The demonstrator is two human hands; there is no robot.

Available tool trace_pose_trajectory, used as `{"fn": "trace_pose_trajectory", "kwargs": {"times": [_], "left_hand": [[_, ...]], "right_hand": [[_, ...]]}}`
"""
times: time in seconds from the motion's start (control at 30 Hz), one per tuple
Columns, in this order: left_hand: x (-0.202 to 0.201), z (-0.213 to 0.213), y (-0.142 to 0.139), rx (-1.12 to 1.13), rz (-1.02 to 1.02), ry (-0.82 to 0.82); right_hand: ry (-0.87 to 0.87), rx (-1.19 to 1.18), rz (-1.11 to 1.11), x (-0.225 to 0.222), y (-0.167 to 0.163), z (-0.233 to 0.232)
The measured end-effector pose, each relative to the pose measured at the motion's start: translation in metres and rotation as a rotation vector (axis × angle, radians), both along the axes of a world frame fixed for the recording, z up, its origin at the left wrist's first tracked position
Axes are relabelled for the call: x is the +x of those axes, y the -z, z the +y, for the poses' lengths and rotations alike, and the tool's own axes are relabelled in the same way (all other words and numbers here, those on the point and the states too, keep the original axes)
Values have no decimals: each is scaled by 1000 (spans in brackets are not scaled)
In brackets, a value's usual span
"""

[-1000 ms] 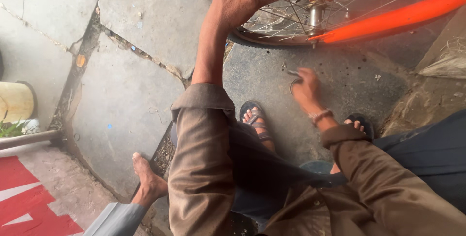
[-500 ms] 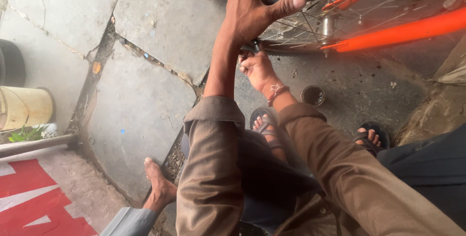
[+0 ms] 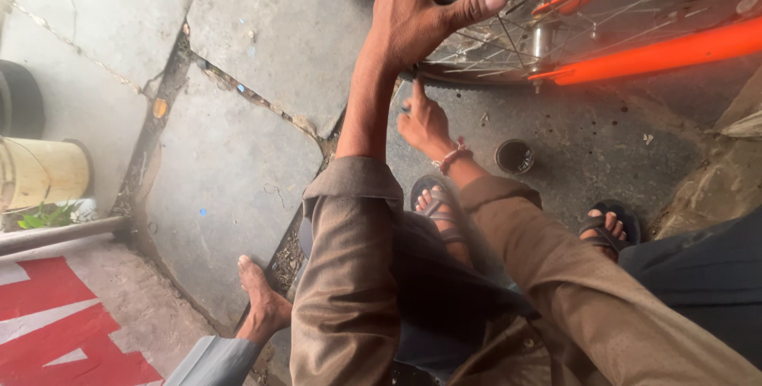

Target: The person sits on the ground and uses a small metal tool to adjust the spokes of an orange bicycle wheel. They repeatedly rotate the wheel and tighten individual spokes while holding the tire steady.

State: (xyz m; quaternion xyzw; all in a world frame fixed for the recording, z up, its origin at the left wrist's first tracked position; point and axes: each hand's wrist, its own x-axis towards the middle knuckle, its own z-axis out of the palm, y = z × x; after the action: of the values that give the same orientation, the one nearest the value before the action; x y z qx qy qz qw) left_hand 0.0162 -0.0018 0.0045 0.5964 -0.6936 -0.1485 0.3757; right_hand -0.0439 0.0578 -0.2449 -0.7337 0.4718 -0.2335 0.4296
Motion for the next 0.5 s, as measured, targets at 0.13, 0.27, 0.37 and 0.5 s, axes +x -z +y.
{"fn": "trace_pose_trajectory", "kwargs": {"times": [0.13, 0.27, 0.37, 0.5], "left_hand": [[0, 3, -4, -20, -7, -3], [0, 2, -3, 52, -32, -13], [0, 2, -3, -36, -44, -3], [-1, 2, -5, 71, -57, -33]], "right_hand": [[75, -140, 1, -7, 2, 3], [-14, 123, -32, -9, -3, 3], [28, -104, 61, -8, -11, -2], [158, 558, -781, -13, -21, -14]]}}
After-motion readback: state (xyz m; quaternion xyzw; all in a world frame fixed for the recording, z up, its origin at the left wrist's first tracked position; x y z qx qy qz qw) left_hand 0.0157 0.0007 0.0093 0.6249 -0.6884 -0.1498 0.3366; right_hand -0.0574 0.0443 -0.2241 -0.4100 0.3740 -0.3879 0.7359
